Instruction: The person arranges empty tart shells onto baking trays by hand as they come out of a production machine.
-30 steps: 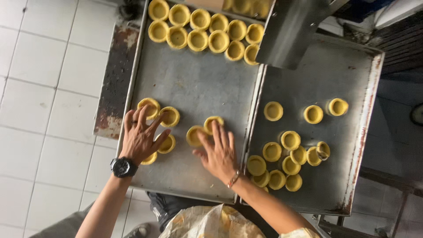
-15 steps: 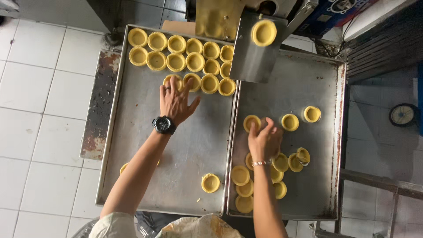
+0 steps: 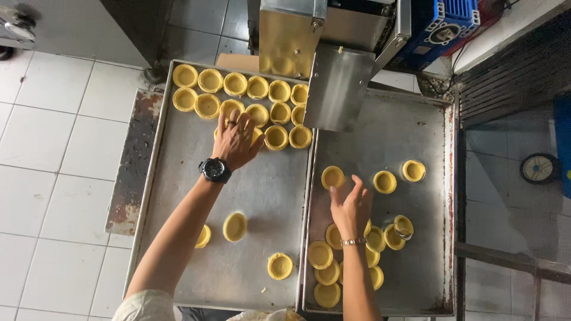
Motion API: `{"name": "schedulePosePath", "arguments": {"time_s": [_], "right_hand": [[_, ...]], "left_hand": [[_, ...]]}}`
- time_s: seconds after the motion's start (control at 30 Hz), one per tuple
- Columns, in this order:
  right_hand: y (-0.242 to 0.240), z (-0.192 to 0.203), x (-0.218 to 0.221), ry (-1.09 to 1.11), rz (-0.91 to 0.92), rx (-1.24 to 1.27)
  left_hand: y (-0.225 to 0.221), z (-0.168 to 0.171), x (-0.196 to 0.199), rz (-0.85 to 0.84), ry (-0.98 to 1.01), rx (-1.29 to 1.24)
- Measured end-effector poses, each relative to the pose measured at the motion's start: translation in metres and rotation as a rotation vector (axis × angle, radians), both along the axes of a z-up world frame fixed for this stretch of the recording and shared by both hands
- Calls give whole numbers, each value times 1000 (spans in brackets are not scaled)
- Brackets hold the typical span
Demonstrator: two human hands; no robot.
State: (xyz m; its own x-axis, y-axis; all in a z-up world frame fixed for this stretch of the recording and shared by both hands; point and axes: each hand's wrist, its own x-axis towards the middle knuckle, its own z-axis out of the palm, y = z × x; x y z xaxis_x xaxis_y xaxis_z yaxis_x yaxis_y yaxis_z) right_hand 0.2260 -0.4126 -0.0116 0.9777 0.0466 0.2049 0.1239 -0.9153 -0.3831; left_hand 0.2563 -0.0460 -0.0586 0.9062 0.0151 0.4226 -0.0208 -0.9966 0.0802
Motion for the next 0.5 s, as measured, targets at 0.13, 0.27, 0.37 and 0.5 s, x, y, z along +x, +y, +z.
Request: {"name": "schedulePosePath", "arguments": {"time_s": [0.13, 0.27, 0.37, 0.5], "right_hand": [[-17, -52, 4, -45, 37, -74], [-28, -80, 9, 132, -124, 340], [2, -8, 1, 53, -79, 389], [15, 18, 14, -49, 251, 301]], "left_hand": [[-3, -2, 4, -11, -3, -11], [-6, -4, 12, -18, -77, -31], [-6, -3, 15, 6, -74, -58], [-9, -3, 19, 28, -14, -51]]}}
